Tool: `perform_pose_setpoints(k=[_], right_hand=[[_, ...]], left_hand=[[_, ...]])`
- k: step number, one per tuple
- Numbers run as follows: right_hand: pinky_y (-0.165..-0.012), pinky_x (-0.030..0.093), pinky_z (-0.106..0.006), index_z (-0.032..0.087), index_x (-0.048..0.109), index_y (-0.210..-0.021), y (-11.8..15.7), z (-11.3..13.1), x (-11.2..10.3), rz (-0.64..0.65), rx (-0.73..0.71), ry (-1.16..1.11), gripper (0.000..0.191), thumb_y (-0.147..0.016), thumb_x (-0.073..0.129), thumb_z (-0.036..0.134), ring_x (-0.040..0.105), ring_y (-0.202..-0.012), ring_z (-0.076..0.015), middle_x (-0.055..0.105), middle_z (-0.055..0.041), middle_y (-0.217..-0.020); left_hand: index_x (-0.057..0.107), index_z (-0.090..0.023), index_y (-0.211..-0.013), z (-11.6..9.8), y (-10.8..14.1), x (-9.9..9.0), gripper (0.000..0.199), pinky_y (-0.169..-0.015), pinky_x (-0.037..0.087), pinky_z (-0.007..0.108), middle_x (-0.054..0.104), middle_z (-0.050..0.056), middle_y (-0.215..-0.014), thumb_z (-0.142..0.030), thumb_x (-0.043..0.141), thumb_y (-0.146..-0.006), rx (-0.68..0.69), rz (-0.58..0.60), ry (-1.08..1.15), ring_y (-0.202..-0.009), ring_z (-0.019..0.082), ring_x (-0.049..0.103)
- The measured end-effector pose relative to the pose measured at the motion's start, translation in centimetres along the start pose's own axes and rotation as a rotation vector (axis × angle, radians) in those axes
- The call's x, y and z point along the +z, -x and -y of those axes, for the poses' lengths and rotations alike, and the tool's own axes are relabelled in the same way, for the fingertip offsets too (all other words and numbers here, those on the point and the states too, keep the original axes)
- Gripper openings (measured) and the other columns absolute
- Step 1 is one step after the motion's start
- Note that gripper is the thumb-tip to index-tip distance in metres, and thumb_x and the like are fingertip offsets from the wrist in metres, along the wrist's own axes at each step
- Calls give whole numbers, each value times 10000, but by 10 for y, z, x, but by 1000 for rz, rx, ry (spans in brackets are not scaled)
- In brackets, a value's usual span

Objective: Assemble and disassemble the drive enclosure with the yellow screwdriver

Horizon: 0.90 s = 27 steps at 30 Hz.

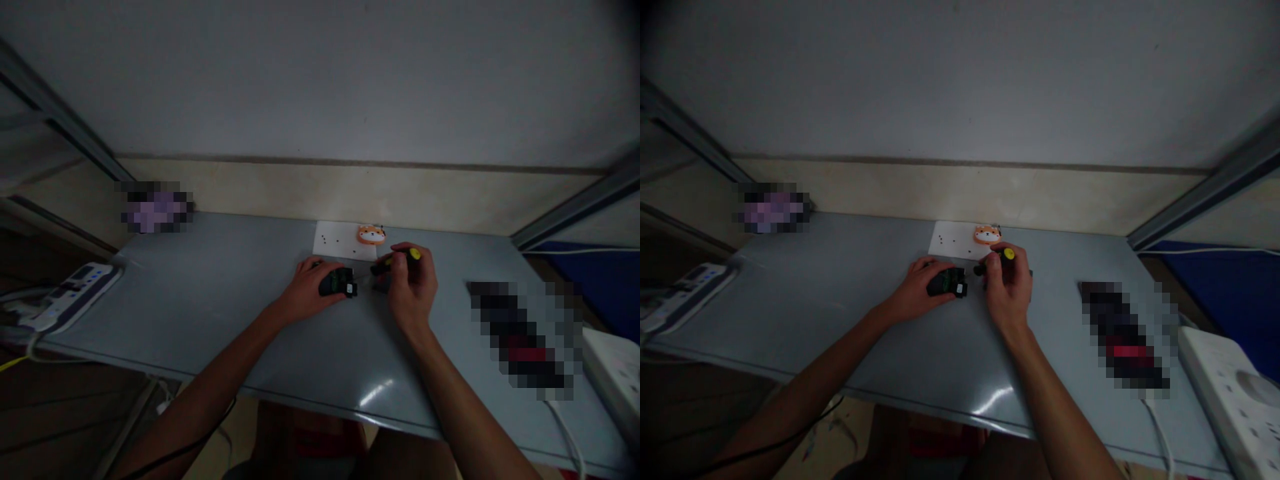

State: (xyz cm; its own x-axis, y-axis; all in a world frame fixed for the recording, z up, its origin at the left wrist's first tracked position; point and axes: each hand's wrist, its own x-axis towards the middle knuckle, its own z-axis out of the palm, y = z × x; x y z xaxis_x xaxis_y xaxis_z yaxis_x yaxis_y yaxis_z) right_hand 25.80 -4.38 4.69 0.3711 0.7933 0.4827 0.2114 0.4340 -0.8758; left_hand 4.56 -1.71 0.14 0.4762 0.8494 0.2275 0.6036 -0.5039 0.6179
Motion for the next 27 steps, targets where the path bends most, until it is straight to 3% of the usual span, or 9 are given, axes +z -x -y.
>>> perform_pose_setpoints(k=[27], right_hand=[[-502,529,-232,235,636,-1098,3,-4,1,20,34,0,242,-983,637,447,647,-625,-127,680,5,-811]], left_hand=[[638,-340,-1370,-2,0,-1,584,-1123,435,511,655,67,-1291,-413,853,-832,1,-11,14,-1292,319,505]])
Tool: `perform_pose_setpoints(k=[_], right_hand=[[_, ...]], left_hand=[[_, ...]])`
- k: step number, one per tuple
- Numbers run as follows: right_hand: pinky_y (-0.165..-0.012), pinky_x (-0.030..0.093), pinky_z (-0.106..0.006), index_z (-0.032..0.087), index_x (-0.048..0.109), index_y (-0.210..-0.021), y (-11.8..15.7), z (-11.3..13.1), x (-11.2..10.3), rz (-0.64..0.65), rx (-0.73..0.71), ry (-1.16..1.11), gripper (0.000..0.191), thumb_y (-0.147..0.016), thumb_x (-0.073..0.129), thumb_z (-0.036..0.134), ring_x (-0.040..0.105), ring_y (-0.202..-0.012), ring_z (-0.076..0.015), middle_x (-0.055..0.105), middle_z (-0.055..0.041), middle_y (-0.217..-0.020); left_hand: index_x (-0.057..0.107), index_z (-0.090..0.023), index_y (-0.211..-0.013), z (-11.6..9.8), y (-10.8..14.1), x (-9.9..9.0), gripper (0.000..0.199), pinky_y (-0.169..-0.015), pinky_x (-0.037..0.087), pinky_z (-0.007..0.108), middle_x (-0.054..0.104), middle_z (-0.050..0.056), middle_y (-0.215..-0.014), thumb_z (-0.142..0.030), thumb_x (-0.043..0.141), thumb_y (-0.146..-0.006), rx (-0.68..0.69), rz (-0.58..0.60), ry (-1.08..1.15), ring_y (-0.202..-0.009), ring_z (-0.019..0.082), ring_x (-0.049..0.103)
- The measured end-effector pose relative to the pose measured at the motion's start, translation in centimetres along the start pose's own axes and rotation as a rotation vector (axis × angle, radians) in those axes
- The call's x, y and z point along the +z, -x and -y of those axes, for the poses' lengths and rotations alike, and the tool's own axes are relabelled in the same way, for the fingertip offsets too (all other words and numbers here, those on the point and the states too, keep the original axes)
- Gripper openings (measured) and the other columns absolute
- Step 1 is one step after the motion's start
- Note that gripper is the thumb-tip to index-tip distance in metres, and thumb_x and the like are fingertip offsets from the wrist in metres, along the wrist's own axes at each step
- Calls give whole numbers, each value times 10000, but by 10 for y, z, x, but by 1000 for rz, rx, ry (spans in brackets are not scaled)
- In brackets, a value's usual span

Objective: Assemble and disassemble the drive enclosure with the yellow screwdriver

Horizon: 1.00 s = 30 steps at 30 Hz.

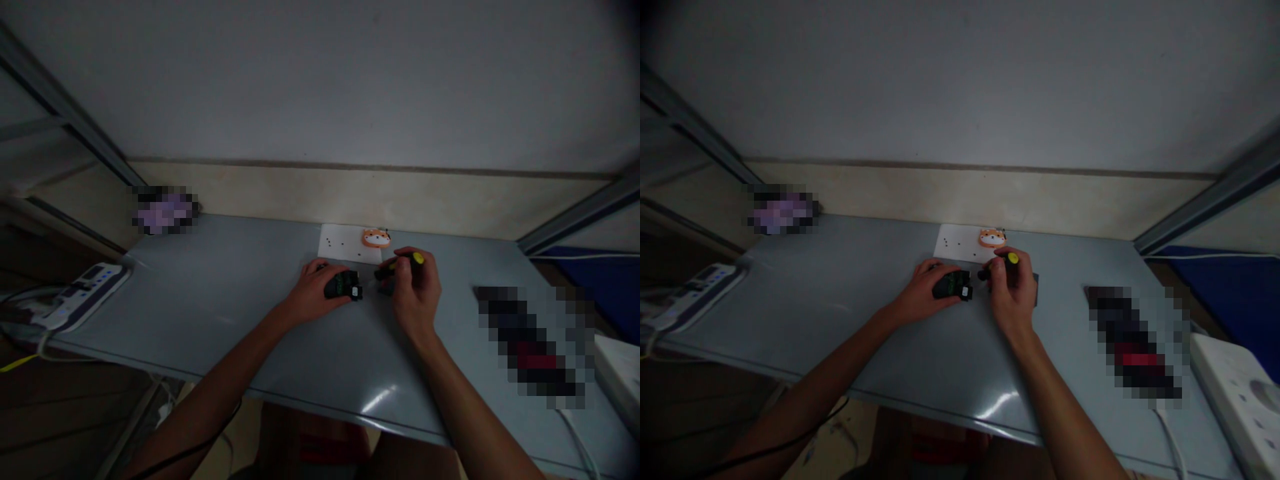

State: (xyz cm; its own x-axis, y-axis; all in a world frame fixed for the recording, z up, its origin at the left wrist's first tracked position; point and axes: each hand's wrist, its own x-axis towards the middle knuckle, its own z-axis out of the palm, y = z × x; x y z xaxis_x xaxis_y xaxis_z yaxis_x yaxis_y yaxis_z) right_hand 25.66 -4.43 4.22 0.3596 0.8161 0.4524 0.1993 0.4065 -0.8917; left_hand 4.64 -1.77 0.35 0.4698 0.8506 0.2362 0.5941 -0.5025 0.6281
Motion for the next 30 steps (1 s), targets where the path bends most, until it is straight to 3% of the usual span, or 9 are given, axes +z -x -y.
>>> perform_pose_setpoints(k=[30], right_hand=[[-508,524,-234,253,622,-1091,1,1,1,3,0,17,209,-996,614,438,635,-604,-121,667,13,-801]], left_hand=[[638,-340,-1376,2,0,0,568,-1148,393,486,635,66,-1325,-431,837,-852,11,5,0,-1317,309,489]])
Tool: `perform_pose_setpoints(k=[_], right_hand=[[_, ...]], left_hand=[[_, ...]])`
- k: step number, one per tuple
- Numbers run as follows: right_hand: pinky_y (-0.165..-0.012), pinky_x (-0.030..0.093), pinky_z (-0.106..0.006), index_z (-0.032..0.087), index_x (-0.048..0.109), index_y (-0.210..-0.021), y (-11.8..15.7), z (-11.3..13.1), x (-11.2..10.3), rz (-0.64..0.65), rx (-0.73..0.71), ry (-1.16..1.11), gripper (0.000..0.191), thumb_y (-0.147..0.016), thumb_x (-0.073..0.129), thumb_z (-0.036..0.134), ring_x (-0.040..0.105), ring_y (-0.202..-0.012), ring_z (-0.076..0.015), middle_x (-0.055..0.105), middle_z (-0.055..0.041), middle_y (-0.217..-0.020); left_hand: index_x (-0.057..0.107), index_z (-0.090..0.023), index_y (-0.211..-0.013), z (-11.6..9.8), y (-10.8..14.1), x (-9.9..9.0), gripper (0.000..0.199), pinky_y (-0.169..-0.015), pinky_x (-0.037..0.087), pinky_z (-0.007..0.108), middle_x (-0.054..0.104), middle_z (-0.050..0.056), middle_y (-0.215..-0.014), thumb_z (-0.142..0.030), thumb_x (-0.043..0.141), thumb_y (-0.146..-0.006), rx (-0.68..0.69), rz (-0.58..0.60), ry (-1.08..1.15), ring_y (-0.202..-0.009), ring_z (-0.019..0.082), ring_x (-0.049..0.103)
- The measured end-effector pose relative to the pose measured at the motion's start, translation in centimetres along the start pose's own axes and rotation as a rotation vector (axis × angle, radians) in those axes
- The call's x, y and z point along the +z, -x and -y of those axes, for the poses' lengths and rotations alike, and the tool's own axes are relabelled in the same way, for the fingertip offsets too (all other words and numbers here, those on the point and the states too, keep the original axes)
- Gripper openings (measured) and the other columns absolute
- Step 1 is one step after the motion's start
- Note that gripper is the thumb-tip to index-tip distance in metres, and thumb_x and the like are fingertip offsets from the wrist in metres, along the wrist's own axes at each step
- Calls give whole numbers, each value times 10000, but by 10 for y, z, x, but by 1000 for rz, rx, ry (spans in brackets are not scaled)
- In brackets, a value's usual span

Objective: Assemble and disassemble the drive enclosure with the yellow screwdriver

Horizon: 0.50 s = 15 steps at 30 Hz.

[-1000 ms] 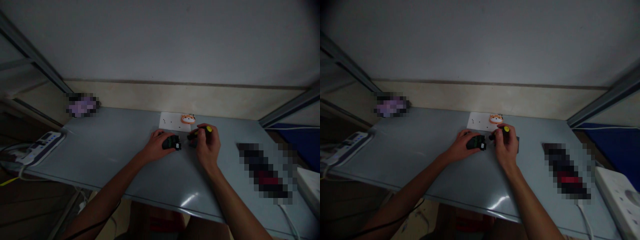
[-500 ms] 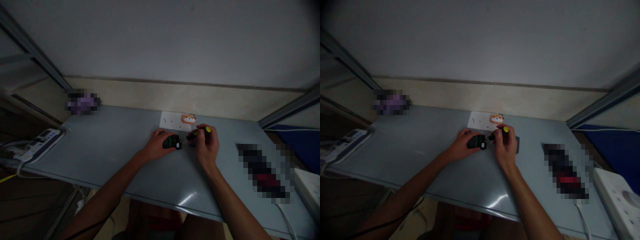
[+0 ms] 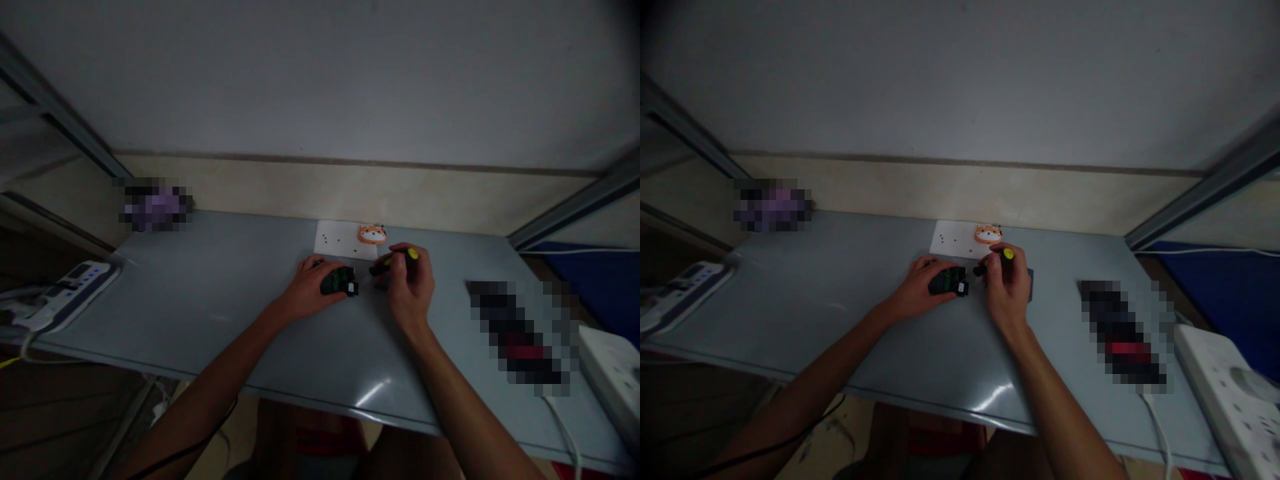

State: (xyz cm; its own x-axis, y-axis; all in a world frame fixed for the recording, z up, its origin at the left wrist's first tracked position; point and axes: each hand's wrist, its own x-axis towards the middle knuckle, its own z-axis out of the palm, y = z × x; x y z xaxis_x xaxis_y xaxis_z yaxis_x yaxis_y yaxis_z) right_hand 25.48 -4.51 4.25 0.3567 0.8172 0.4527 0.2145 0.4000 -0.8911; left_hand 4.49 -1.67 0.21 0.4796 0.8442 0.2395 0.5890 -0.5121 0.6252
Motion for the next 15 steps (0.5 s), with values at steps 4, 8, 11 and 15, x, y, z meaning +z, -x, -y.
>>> perform_pose_setpoints(k=[4,8,11,15], right_hand=[[-508,521,-234,249,626,-1090,1,-1,0,1,16,13,214,-995,617,441,630,-600,-118,668,12,-807],[-516,528,-237,253,627,-1102,1,-3,0,11,4,6,215,-998,615,441,654,-644,-130,680,4,-833],[-528,532,-245,256,622,-1107,1,-5,0,13,-2,4,207,-999,614,433,643,-627,-124,688,3,-849],[-559,539,-257,259,622,-1124,2,-9,0,38,2,34,197,-996,619,409,648,-648,-123,699,-5,-886]], left_hand=[[634,-350,-1382,0,0,0,585,-1143,398,490,637,62,-1325,-422,847,-843,-8,-6,0,-1316,313,489],[631,-349,-1386,2,1,1,606,-1137,406,481,638,61,-1331,-413,860,-829,-2,-12,10,-1316,310,490],[629,-352,-1387,2,0,2,604,-1134,406,486,640,59,-1331,-419,856,-832,2,-12,19,-1316,312,490],[628,-355,-1387,2,0,2,597,-1138,401,495,637,62,-1337,-420,849,-837,8,-17,30,-1321,314,491]])
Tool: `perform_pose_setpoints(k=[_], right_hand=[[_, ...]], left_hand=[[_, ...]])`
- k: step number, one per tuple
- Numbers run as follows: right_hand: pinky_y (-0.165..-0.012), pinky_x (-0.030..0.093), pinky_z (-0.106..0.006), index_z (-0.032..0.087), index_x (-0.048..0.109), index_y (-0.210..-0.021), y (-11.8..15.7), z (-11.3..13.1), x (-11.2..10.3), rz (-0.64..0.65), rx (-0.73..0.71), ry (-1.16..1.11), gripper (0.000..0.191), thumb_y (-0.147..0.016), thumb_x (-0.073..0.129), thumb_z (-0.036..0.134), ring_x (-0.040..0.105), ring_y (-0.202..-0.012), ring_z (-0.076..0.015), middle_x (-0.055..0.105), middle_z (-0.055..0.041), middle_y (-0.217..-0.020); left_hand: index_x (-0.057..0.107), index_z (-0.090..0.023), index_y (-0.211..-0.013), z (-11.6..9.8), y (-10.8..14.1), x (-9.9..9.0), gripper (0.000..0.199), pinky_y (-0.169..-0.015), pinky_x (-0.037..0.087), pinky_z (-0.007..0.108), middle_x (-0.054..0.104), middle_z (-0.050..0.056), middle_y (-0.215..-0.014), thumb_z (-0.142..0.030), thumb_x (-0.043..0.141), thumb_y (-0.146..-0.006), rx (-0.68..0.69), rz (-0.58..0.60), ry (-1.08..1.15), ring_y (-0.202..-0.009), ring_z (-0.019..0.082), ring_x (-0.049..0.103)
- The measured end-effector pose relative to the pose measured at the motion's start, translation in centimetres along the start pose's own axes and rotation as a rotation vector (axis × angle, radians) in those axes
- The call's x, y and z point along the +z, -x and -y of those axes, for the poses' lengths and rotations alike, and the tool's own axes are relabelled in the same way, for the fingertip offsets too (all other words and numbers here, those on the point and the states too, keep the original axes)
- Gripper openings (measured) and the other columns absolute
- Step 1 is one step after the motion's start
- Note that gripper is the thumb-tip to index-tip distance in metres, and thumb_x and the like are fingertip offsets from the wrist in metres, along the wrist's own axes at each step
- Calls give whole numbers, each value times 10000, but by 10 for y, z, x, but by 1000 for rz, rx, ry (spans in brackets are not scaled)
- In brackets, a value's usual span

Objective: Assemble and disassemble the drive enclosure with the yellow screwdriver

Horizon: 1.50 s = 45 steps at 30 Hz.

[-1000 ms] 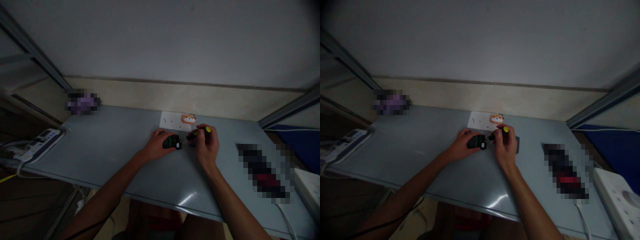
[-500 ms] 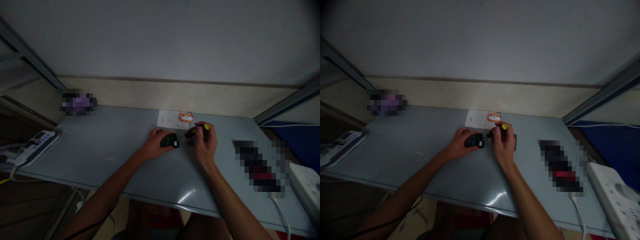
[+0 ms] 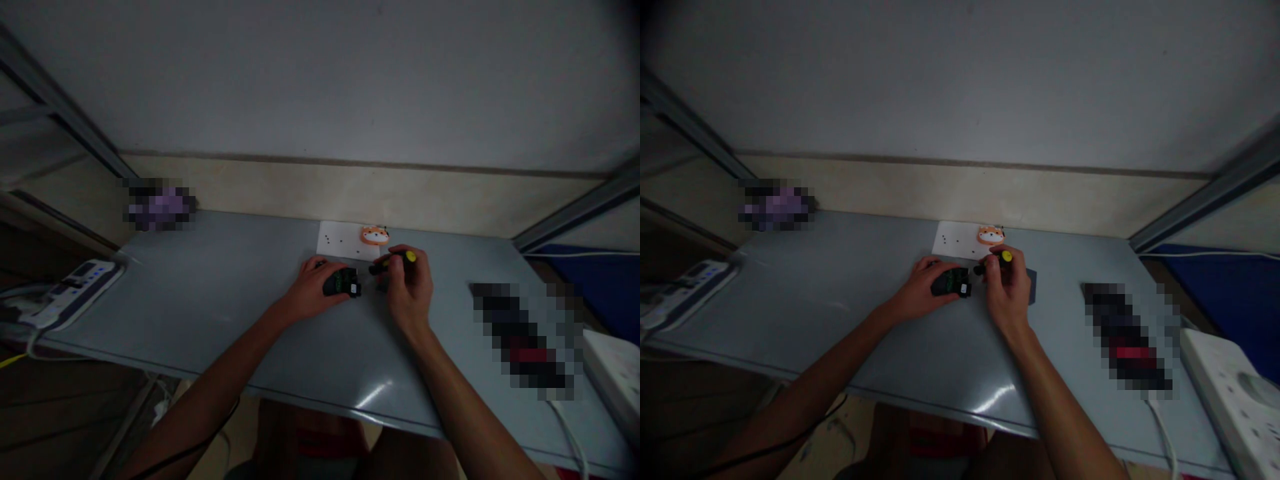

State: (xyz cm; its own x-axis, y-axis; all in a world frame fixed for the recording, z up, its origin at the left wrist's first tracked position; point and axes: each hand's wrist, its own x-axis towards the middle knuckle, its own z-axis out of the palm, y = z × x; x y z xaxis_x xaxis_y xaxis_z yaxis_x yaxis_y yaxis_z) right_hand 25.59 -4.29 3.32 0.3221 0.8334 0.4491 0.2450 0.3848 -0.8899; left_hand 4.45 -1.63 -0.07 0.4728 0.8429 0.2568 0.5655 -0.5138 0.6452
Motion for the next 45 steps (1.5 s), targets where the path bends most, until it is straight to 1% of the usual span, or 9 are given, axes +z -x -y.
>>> perform_pose_setpoints(k=[4,10,19,24,27,37,41,45], right_hand=[[-590,548,-266,254,628,-1140,1,-2,0,25,3,41,202,-993,623,393,663,-697,-133,706,-16,-918],[-590,548,-266,260,622,-1151,1,-2,1,35,7,20,210,-996,619,403,675,-733,-140,706,-16,-932],[-599,551,-284,262,617,-1175,0,-4,1,49,21,40,227,-1000,605,407,673,-724,-148,710,-18,-930],[-606,546,-279,262,622,-1164,-1,-2,0,59,8,58,211,-1004,602,396,660,-683,-134,710,-12,-914],[-619,553,-281,264,626,-1156,0,-2,1,59,8,63,211,-1002,607,406,663,-690,-133,709,-9,-920],[-596,546,-273,258,620,-1138,-2,-2,4,38,27,44,200,-994,615,397,658,-686,-132,701,-7,-901],[-625,556,-287,258,621,-1139,-2,-2,4,69,30,44,207,-986,624,397,669,-734,-140,704,-22,-955],[-659,564,-300,269,615,-1152,-3,-2,4,144,7,19,211,-978,640,387,668,-783,-146,694,-21,-1006]], left_hand=[[636,-350,-1379,-1,0,-1,588,-1138,402,494,645,64,-1328,-431,848,-836,-6,5,-11,-1319,316,493],[619,-349,-1392,-3,-1,-1,578,-1135,403,472,658,48,-1336,-436,827,-860,-1,21,-18,-1313,298,487],[625,-345,-1390,-4,-1,-2,567,-1144,401,474,652,51,-1347,-425,821,-864,-20,33,-15,-1331,301,474],[625,-338,-1385,-5,-1,-2,560,-1159,390,471,648,49,-1351,-418,821,-867,-22,36,-30,-1343,297,467],[626,-321,-1385,-5,-1,-1,567,-1162,388,471,643,56,-1358,-419,825,-863,-22,28,-27,-1349,297,461],[637,-330,-1367,-6,-1,-1,544,-1126,406,469,668,51,-1310,-413,825,-863,-6,19,-34,-1295,301,487],[636,-328,-1367,-7,-1,-1,552,-1122,405,482,671,56,-1303,-408,829,-856,-21,18,-30,-1287,307,488],[638,-329,-1352,-7,-1,-2,532,-1127,400,484,670,46,-1315,-395,826,-859,-21,19,-32,-1299,306,483]])
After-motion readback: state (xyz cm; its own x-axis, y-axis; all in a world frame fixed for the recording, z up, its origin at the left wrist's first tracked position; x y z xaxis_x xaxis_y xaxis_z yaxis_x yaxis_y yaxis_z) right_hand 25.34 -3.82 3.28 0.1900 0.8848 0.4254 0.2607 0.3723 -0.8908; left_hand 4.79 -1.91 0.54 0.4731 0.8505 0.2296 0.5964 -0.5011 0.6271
